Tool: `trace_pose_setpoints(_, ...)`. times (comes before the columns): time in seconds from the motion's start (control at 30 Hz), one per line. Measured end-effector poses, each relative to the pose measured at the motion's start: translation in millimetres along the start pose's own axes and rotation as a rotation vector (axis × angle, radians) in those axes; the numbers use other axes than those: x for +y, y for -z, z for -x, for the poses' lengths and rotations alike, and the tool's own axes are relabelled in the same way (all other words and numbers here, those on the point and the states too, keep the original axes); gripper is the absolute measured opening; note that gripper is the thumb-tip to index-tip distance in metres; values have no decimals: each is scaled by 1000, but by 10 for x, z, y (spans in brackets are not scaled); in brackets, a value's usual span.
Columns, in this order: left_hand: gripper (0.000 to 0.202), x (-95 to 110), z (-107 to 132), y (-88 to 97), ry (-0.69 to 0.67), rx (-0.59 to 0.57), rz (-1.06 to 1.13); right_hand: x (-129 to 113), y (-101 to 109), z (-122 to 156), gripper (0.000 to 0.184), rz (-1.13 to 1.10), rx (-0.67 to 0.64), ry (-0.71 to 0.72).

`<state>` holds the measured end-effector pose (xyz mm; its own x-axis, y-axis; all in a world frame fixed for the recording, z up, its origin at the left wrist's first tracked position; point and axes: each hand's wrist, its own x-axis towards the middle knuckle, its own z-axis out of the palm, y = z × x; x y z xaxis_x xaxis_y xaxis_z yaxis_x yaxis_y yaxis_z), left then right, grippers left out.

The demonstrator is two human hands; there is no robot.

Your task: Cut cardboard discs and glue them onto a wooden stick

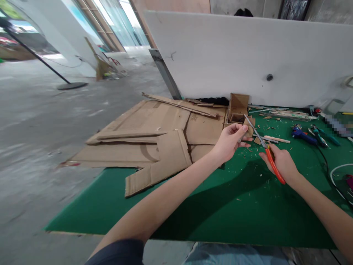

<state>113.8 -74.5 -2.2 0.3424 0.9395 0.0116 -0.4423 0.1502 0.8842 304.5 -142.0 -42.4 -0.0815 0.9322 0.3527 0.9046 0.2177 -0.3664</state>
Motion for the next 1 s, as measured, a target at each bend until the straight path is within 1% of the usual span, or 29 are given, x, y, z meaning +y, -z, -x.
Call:
trace_pose_setpoints(0.13, 44, 14, 10, 2, 6, -52, 5, -3, 30, 13, 40, -91, 44, -55)
trace_pose_setpoints(0.23, 46, 40, 24, 1, -20, -60, 9, -6, 14, 36, 40, -133, 5, -44)
trace_pose_setpoints(0.33, 48, 61, 31, 7, -30, -27, 4, 11, -18, 41, 43, -192, -41, -20)
trace_pose_setpoints(0.43, 49, 61, 23, 15, -41, 32, 6, 28, -25, 23, 50, -263, -108, -11)
trace_pose_setpoints(0.53, 47, 57, 20, 8, -49, 75, -3, 23, 0, 7, 50, -304, -147, -12)
trace_pose_setpoints(0.67, 46, 70, 47, -22, -45, 88, -15, -8, 18, 15, 59, -264, -197, -8)
trace_pose_setpoints(0.73, 45, 77, 63, -38, -48, 97, -24, -21, 14, 23, 60, -241, -208, -2)
trace_pose_setpoints(0.9, 46, 68, 73, -61, -7, 105, -37, -40, 19, 21, 46, -198, -193, -32)
trace_pose_setpoints(1.0, 46, 57, 66, -63, -11, 104, -29, -46, 37, 8, 41, -111, -182, -26)
